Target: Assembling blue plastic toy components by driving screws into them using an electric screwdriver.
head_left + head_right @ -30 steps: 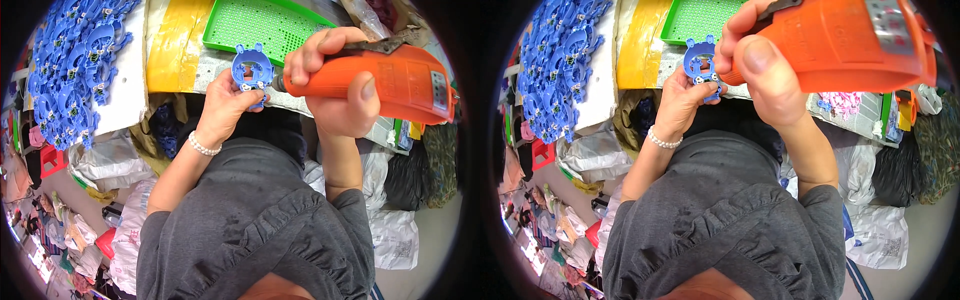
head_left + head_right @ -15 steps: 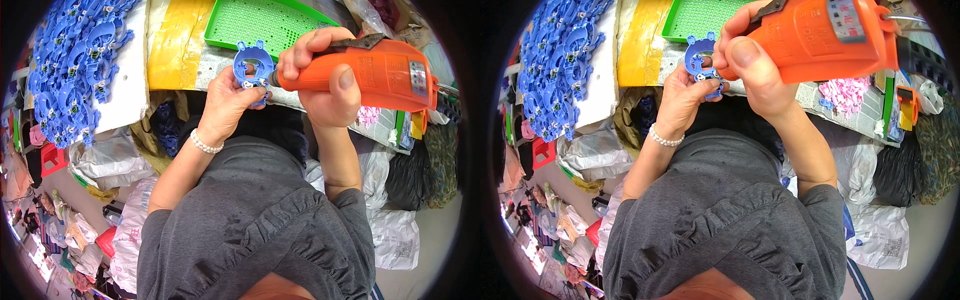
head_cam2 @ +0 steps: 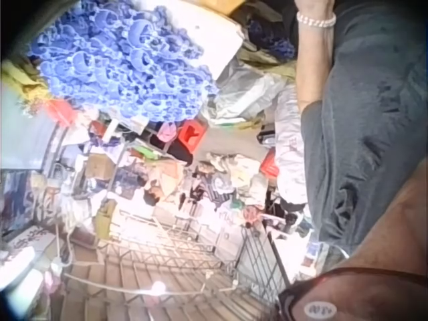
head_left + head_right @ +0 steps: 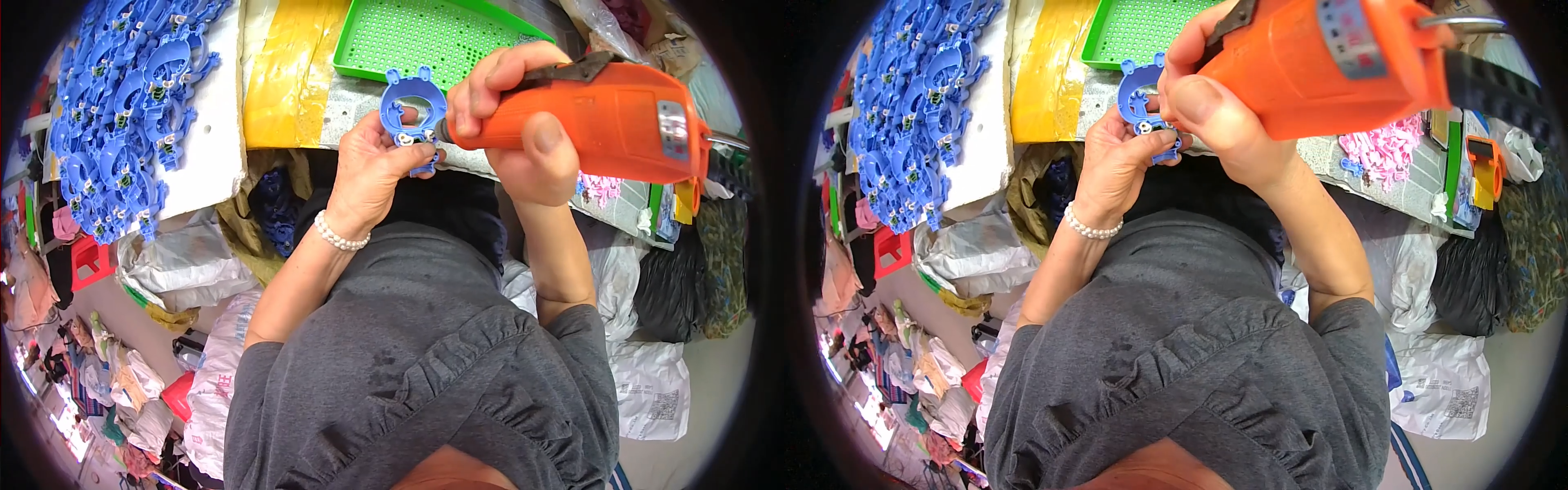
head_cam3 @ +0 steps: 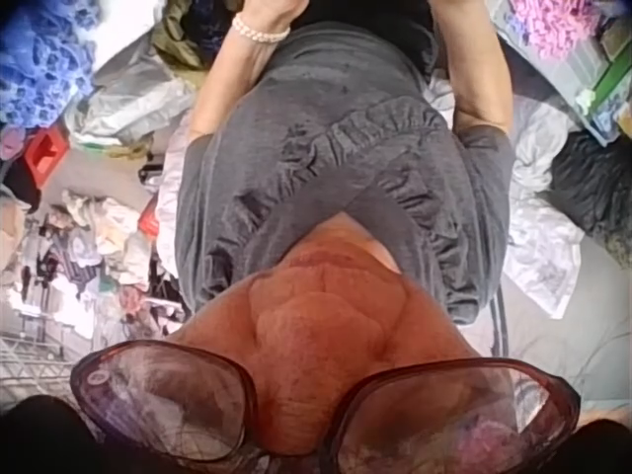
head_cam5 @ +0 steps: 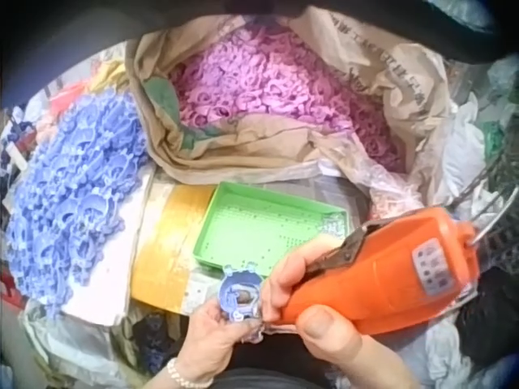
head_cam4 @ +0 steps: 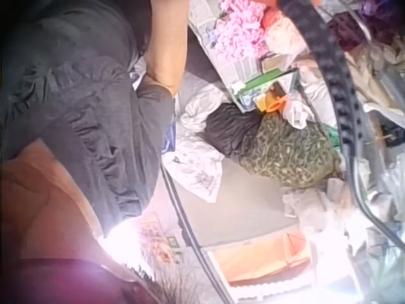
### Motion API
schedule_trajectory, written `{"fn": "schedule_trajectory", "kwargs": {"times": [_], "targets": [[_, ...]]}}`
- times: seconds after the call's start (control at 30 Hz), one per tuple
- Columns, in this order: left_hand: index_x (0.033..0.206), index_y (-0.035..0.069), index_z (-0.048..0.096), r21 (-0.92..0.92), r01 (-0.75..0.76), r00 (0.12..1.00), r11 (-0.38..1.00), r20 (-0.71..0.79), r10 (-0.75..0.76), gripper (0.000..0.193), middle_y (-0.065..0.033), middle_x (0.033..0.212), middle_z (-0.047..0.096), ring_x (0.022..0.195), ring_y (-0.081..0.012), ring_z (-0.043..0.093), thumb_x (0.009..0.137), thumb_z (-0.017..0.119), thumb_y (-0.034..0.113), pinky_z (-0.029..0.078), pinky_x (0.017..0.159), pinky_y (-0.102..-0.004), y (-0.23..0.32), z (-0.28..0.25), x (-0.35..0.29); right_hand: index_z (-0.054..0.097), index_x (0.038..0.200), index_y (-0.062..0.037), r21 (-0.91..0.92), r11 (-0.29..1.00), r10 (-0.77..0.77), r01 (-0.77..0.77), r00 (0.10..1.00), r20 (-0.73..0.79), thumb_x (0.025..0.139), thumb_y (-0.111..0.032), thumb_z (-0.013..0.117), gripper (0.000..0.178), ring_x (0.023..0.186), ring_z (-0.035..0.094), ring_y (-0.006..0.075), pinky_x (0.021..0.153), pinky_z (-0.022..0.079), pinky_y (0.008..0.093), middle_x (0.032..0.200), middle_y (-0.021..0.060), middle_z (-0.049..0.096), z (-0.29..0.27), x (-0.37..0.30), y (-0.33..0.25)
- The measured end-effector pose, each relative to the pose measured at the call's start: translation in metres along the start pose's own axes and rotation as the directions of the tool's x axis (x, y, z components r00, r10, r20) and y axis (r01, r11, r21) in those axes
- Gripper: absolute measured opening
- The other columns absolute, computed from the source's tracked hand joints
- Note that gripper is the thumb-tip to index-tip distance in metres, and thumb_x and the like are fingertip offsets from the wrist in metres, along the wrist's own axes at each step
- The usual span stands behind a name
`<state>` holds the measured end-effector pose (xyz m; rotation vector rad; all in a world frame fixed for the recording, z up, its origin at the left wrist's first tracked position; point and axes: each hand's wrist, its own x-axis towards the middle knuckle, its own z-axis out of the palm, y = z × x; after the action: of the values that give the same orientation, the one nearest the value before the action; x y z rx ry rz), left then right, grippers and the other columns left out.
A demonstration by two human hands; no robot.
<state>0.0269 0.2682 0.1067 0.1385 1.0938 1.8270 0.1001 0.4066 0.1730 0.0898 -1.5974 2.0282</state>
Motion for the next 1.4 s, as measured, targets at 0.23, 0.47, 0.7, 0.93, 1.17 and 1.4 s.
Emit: {"fn": "schedule_trajectory", "kwargs": {"times": [0.23, 0.47, 0.7, 0.93, 1.17, 1.4], "targets": [[0.113, 0.000, 0.047, -0.020, 0.004, 1.000, 1.000, -0.014, -0.005, 0.039, -0.0131, 0.098, 0.063, 0.080, -0.0224, 0.068, 0.078, 0.064, -0.004, 0.055, 0.060, -0.0274, 0.002, -0.001, -0.004, 0.050, 0.104, -0.0044, 0.026, 0.993, -0.113, 0.117, 0.986, -0.121, 0.083, -0.048, 0.053, 0.049, 0.074, 0.051, 0.0199, 0.073, 0.041, 0.0371, 0.087, 0.0082, 0.050, -0.033, 0.022, -0.020], [0.115, 0.001, 0.044, -0.032, 0.012, 1.000, 0.999, 0.019, -0.011, 0.043, -0.0116, 0.105, 0.058, 0.087, -0.0248, 0.067, 0.077, 0.064, -0.003, 0.055, 0.064, -0.0286, 0.006, -0.001, -0.005, 0.048, 0.097, -0.0048, 0.001, 0.999, -0.043, 0.047, 0.907, -0.419, 0.084, -0.020, 0.063, 0.024, 0.057, 0.055, 0.0155, 0.055, 0.049, 0.0271, 0.074, 0.0064, 0.053, -0.036, 0.035, 0.010], [0.118, 0.001, 0.042, -0.017, 0.074, 0.997, 0.997, 0.026, -0.073, 0.047, -0.0119, 0.107, 0.057, 0.086, -0.0256, 0.067, 0.077, 0.065, -0.002, 0.056, 0.059, -0.0282, 0.012, 0.000, -0.005, 0.049, 0.100, -0.0039, 0.535, 0.747, -0.409, 0.394, 0.907, -0.096, 0.084, -0.017, 0.061, 0.024, 0.058, 0.054, 0.0153, 0.056, 0.049, 0.0271, 0.076, 0.0068, 0.054, -0.055, 0.051, 0.048], [0.119, 0.001, 0.043, 0.015, 0.052, 0.997, 0.999, 0.052, -0.053, 0.047, -0.0127, 0.107, 0.058, 0.085, -0.0249, 0.068, 0.077, 0.065, -0.002, 0.057, 0.059, -0.0281, 0.008, -0.005, -0.003, 0.050, 0.095, -0.0007, -0.150, 0.986, -0.121, 0.068, 0.916, -0.382, 0.085, -0.019, 0.056, 0.022, 0.059, 0.053, 0.0192, 0.055, 0.046, 0.0313, 0.073, 0.0099, 0.052, -0.041, 0.037, 0.024], [0.119, 0.001, 0.043, 0.027, 0.042, 0.998, 0.999, 0.046, -0.043, 0.047, -0.0116, 0.109, 0.057, 0.085, -0.0248, 0.068, 0.077, 0.064, -0.004, 0.056, 0.059, -0.0276, 0.006, -0.005, -0.003, 0.049, 0.094, -0.0005, -0.144, 0.987, -0.125, 0.075, 0.917, -0.378, 0.084, -0.021, 0.057, 0.024, 0.059, 0.053, 0.0197, 0.056, 0.047, 0.0317, 0.072, 0.0100, 0.052, -0.043, 0.037, 0.026], [0.120, 0.000, 0.043, 0.042, 0.043, 0.997, 0.998, 0.061, -0.045, 0.048, -0.0116, 0.108, 0.057, 0.088, -0.0226, 0.067, 0.077, 0.064, -0.004, 0.055, 0.060, -0.0269, 0.009, -0.003, -0.004, 0.050, 0.095, -0.0010, -0.147, 0.986, -0.124, 0.075, 0.925, -0.359, 0.084, -0.024, 0.057, 0.026, 0.061, 0.053, 0.0203, 0.058, 0.047, 0.0328, 0.074, 0.0106, 0.052, -0.047, 0.036, 0.023]]}}
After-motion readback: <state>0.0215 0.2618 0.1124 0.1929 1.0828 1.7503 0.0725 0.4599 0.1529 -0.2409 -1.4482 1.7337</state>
